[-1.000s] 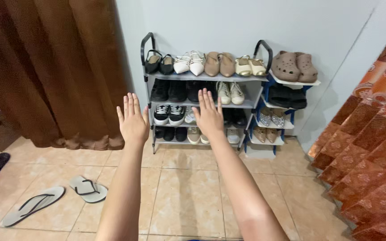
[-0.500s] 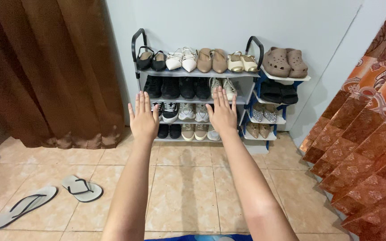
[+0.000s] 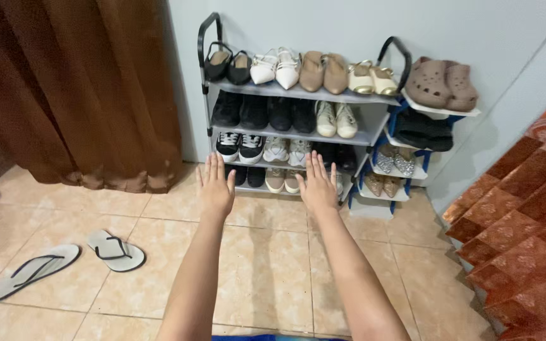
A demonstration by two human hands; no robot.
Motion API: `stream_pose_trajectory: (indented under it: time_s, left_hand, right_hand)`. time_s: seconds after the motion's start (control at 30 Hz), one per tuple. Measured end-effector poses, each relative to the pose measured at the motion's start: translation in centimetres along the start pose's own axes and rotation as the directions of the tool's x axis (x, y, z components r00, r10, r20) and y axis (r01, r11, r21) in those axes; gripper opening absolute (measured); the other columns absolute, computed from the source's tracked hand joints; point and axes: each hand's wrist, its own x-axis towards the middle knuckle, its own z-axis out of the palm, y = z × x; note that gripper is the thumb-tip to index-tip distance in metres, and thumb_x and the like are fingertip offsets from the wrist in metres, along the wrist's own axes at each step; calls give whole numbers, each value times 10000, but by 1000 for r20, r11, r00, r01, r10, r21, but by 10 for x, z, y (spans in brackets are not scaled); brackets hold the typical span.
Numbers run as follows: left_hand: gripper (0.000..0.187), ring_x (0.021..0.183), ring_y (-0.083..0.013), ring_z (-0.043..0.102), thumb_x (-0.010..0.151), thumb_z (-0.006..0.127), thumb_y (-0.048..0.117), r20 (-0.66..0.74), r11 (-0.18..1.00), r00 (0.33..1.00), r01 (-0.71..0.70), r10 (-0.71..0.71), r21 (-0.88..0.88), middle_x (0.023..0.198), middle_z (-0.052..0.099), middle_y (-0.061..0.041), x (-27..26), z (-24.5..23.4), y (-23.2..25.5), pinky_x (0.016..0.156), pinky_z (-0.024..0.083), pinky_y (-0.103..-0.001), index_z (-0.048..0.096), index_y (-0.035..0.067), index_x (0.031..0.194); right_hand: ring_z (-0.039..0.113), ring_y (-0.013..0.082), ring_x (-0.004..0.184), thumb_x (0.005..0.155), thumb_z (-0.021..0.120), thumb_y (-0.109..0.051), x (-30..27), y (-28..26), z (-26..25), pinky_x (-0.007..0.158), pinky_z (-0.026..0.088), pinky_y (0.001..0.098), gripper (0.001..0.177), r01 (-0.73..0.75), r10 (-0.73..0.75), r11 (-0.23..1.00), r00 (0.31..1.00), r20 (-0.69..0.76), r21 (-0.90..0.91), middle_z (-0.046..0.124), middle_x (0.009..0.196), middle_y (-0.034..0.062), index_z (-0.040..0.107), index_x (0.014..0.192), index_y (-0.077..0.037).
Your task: The person organizes various shoes on a multi-tiered shoe rack. They pick up pairs of shoes from the floor, including heels, flats, sneakers, and sandals, and place them neatly on the shelves.
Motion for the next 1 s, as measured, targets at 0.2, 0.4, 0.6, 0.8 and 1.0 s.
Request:
stream_pose_trajectory:
  time_s: [0.2, 0.4, 0.6, 0.8, 1.0]
  left_hand:
    - [703, 1570, -204, 165, 1072, 291, 496, 117, 998, 993, 30, -23, -58, 1706, 198, -69, -6, 103, -34, 1265, 70, -471, 209, 79, 1632]
    - [711, 1557, -175, 145, 1056, 259, 520, 282, 988, 954, 63, -101, 142, 1707, 153, -33, 10, 201, -79, 1256, 63, -449, 160, 109, 1628]
    - [717, 1530, -220, 207, 1031, 329, 516, 373, 977, 904, 187, -210, 99, 1687, 200, -37, 62, 301, -116, 1221, 167, -469, 181, 130, 1617]
    - [679, 1308, -468, 503, 1039, 562, 426, 89, 773, 854, 504, -512, -387, 1458, 486, -307, 151, 409, -138, 1082, 430, -485, 403, -51, 1495]
    - [567, 1194, -460, 602, 961, 686, 430, 181, 469, 580, 775, -794, -425, 1290, 616, -320, 194, 473, -151, 1032, 476, -488, 604, -65, 1225]
  right_hand:
    - [258, 186, 1543, 1020, 457, -482, -3, 6, 105, 1264, 132, 498, 729, 16, -17, 1000, 995, 95, 7, 294, 1672, 64, 276, 1611, -96]
    - [226, 174, 1524, 992, 466, -473, 31, -4, 224, 1231, 129, 504, 732, 8, -12, 1000, 965, 263, 16, 250, 1668, 49, 254, 1591, -109]
    - [223, 177, 1539, 998, 485, -440, 77, -33, 305, 1234, 154, 494, 728, 22, -57, 994, 935, 349, 104, 257, 1680, 50, 246, 1599, -104]
    - [243, 195, 1521, 1009, 489, -436, 103, -48, 349, 1240, 152, 487, 724, 43, -97, 984, 942, 323, 171, 279, 1659, 70, 261, 1599, -83]
    - [215, 216, 1543, 1019, 460, -446, 95, -31, 390, 1238, 150, 450, 692, 45, -101, 986, 926, 365, 157, 275, 1658, 95, 284, 1564, -57]
